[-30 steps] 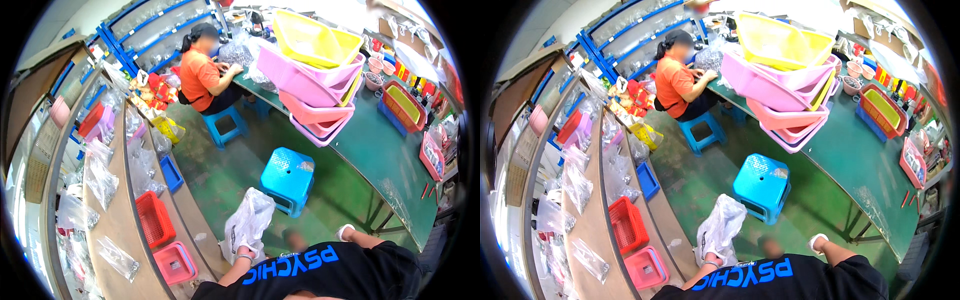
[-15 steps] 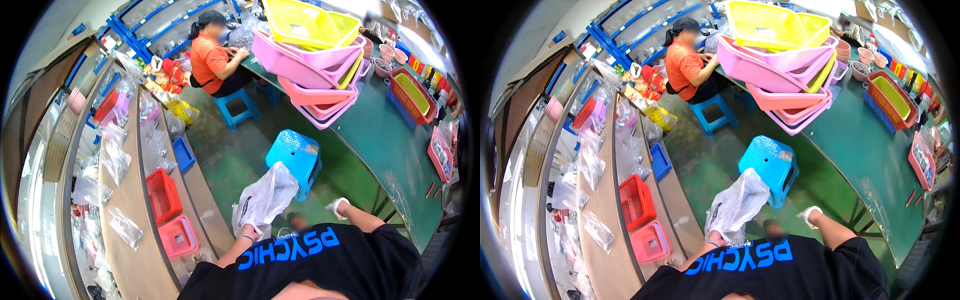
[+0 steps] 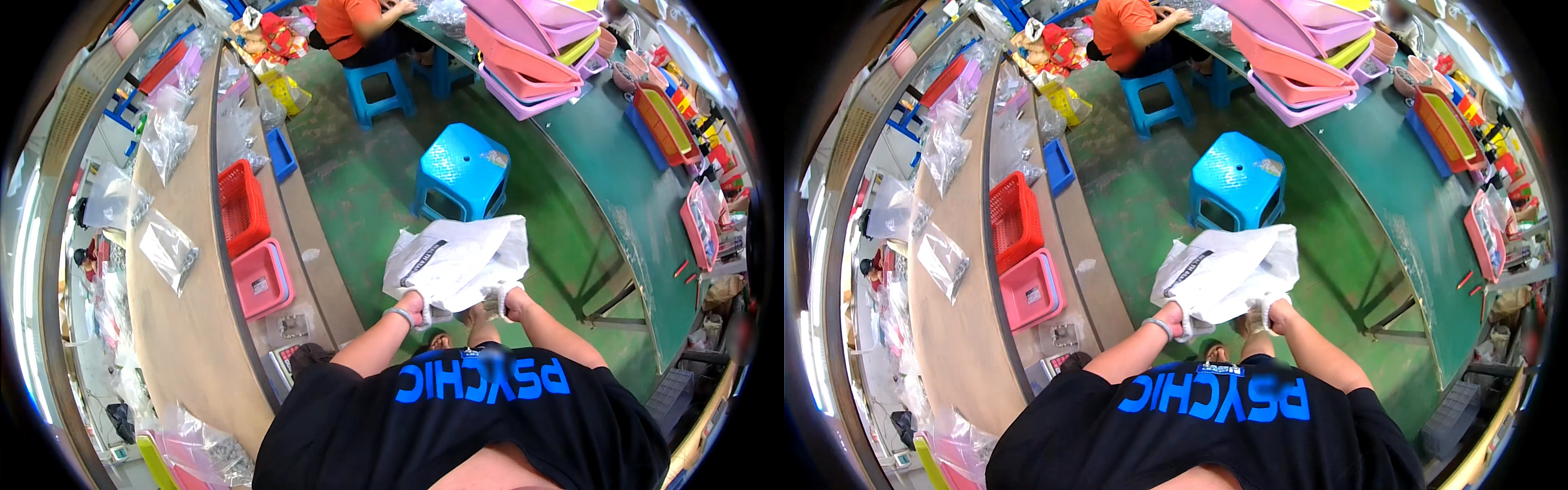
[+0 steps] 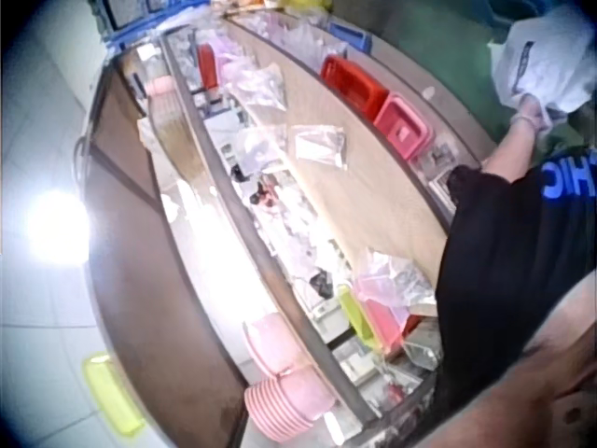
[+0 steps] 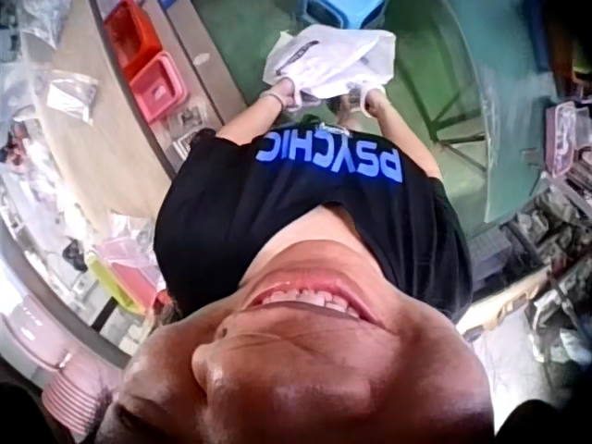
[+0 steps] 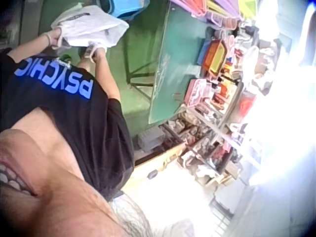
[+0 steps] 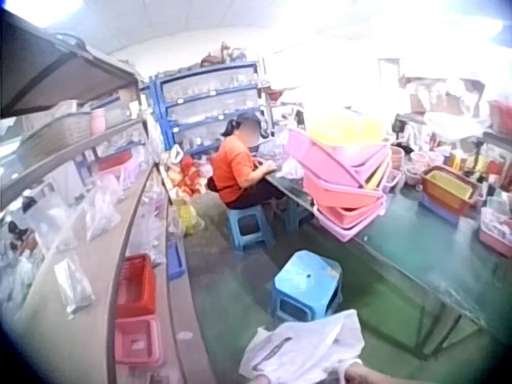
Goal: The person picks up metal brackets from a blue crate by hand and puts them into a white bag, then picks up a red bag and moves across the room to a table.
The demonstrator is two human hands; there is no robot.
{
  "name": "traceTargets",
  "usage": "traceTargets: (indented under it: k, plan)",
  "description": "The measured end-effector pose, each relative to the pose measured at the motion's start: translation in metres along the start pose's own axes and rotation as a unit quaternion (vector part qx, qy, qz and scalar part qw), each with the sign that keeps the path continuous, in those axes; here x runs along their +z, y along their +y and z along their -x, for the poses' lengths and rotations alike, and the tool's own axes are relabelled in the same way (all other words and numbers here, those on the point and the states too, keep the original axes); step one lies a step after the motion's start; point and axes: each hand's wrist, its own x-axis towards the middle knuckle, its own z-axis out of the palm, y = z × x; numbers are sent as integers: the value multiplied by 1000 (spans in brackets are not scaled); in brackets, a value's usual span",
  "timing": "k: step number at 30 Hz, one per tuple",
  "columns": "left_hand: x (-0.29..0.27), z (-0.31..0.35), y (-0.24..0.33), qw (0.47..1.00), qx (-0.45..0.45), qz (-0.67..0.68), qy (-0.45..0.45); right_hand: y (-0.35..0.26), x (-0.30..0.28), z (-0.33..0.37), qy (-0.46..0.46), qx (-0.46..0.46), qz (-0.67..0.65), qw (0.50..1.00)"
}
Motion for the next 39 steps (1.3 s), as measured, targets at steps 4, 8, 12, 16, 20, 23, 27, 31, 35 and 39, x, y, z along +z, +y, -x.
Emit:
traceTargets:
  k: [4, 8, 12, 16, 20, 23, 27, 31, 35, 39]
  plan:
    - [20, 10, -18, 997, -22, -40, -55, 31, -8, 34, 77, -58, -80, 992]
    - [18, -17, -35, 989, -88, -46, -111, 56, -23, 66, 90, -130, -213, 964]
    - [85, -10, -67, 965, -142, -153, -160, 84, -40, 120, 145, -254, -313, 904]
    - [113, -12, -106, 927, -166, -333, -44, 149, -120, 139, 262, -288, -305, 869]
    - [160, -15, -134, 660, -56, -725, 188, 153, -99, 224, 337, -364, -302, 814]
    - [198, -22, -177, 580, 118, -803, 69, 207, -148, 235, 385, -459, -318, 735]
    - [269, -28, -262, 610, 183, -770, -28, 222, -135, 324, 377, -513, -282, 718]
    - [300, -43, -332, 306, 333, -886, -106, 266, -174, 358, 407, -517, -241, 713]
    - [343, -28, -385, 149, 138, -974, -101, 339, -239, 398, 538, -485, -128, 677]
    - [377, -17, -446, 263, 130, -954, -61, 412, -279, 465, 573, -402, -185, 690]
